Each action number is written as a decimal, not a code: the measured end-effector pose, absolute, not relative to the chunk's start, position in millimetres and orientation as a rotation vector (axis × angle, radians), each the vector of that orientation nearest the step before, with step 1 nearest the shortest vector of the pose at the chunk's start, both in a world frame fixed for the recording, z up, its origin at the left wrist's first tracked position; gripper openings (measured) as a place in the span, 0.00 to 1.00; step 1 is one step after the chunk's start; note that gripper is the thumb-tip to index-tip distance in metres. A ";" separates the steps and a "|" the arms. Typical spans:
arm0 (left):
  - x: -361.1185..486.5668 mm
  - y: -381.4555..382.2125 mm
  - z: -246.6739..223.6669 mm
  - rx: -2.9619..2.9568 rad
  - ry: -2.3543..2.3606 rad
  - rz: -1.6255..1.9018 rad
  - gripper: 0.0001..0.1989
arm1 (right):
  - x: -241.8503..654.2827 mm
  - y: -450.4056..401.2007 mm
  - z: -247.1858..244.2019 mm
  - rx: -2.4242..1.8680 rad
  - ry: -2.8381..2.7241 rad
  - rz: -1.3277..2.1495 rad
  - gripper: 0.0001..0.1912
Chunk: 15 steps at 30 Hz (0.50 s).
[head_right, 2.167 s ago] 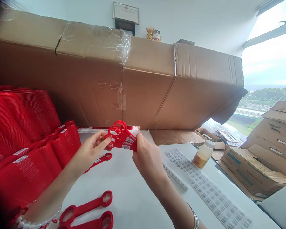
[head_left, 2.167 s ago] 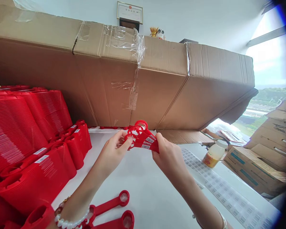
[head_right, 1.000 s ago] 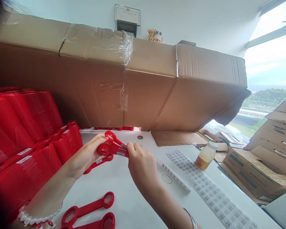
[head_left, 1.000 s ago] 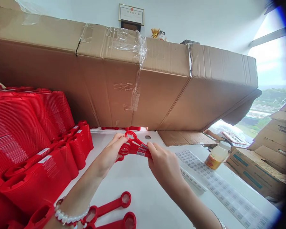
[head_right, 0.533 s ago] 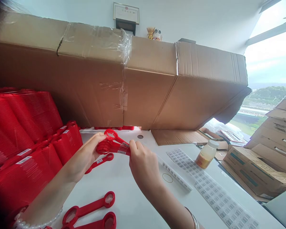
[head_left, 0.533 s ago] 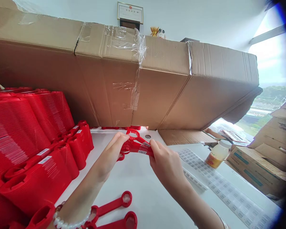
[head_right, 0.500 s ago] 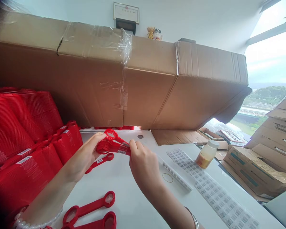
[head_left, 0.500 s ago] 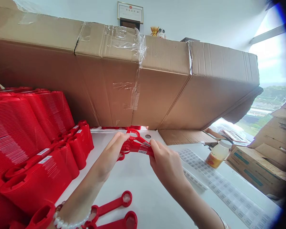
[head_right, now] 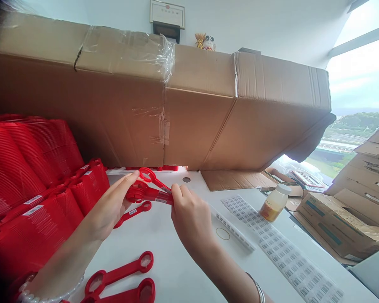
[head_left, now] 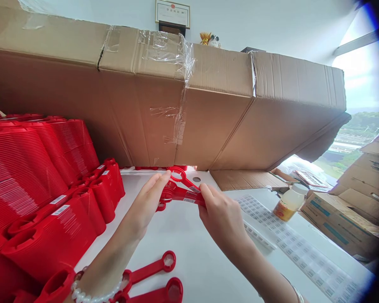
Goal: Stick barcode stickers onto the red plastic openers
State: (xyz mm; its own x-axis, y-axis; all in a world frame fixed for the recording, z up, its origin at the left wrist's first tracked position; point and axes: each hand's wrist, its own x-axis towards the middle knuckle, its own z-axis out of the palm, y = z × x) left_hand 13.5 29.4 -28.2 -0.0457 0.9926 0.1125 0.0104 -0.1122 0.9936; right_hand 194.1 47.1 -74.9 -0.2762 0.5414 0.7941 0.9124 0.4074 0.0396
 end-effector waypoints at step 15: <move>6.6 31.6 -28.6 1.278 1.251 1.251 0.09 | 192.5 46.9 -74.4 -1.156 -1.995 -0.682 0.13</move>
